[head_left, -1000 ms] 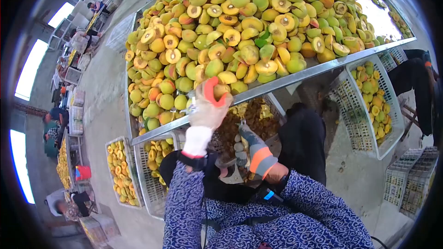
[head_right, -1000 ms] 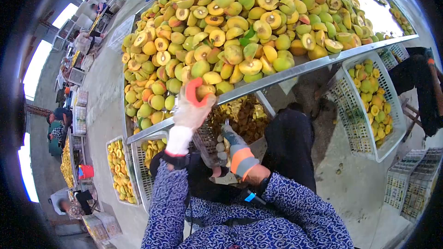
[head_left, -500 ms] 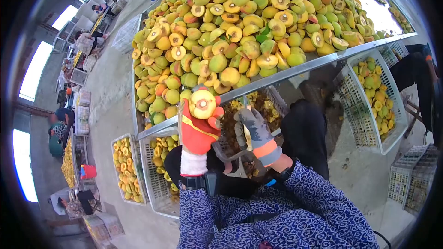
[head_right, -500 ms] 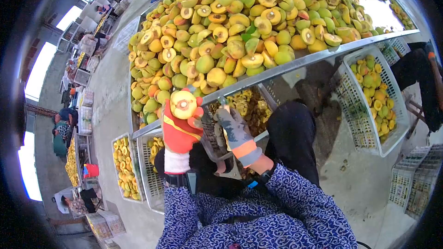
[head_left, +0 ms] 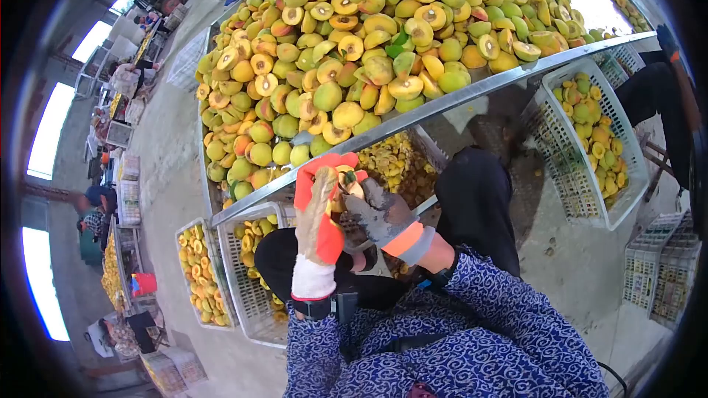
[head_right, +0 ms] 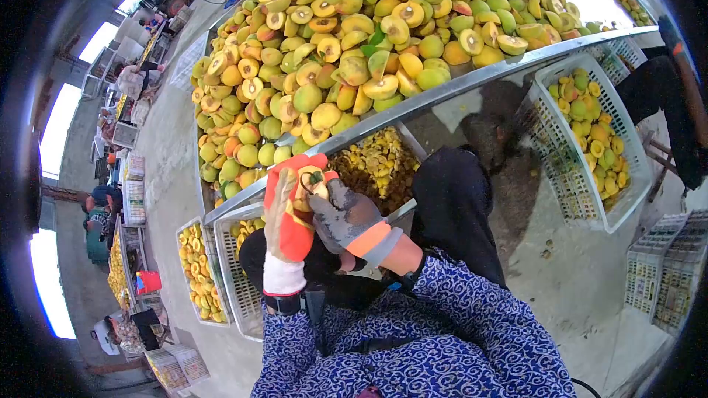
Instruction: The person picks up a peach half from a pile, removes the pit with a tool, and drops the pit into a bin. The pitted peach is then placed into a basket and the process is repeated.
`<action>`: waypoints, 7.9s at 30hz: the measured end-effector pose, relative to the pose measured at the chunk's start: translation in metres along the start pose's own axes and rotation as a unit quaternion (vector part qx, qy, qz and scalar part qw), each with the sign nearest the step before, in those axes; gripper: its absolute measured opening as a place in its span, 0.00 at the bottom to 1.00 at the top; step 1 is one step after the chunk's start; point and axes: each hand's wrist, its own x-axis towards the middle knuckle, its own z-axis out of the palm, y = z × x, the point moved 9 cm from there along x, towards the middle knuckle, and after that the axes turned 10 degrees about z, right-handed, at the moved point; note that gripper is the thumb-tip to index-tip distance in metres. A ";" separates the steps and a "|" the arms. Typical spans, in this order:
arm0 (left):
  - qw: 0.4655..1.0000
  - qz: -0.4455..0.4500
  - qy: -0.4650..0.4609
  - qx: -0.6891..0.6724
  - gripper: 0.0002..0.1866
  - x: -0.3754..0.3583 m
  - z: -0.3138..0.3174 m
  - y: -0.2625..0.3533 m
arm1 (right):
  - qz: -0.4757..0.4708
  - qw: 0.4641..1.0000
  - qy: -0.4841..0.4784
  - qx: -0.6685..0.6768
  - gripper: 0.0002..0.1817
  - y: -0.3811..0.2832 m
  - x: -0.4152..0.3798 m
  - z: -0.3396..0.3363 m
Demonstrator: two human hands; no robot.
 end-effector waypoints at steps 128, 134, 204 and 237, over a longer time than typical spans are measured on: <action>0.979 0.177 -0.054 0.090 0.15 0.018 -0.005 0.017 | 0.142 0.962 -0.151 0.176 0.14 0.037 0.002 0.025; 0.990 0.132 -0.034 -0.027 0.17 0.029 0.007 0.016 | 0.364 0.816 -0.238 0.381 0.17 0.034 -0.009 0.038; 0.999 0.035 -0.001 -0.011 0.30 0.015 0.013 0.032 | 0.333 0.587 -0.407 0.616 0.22 -0.035 -0.051 0.044; 0.966 0.119 -0.024 0.230 0.19 0.013 -0.022 0.023 | 0.246 0.929 0.045 0.272 0.17 0.039 0.022 -0.013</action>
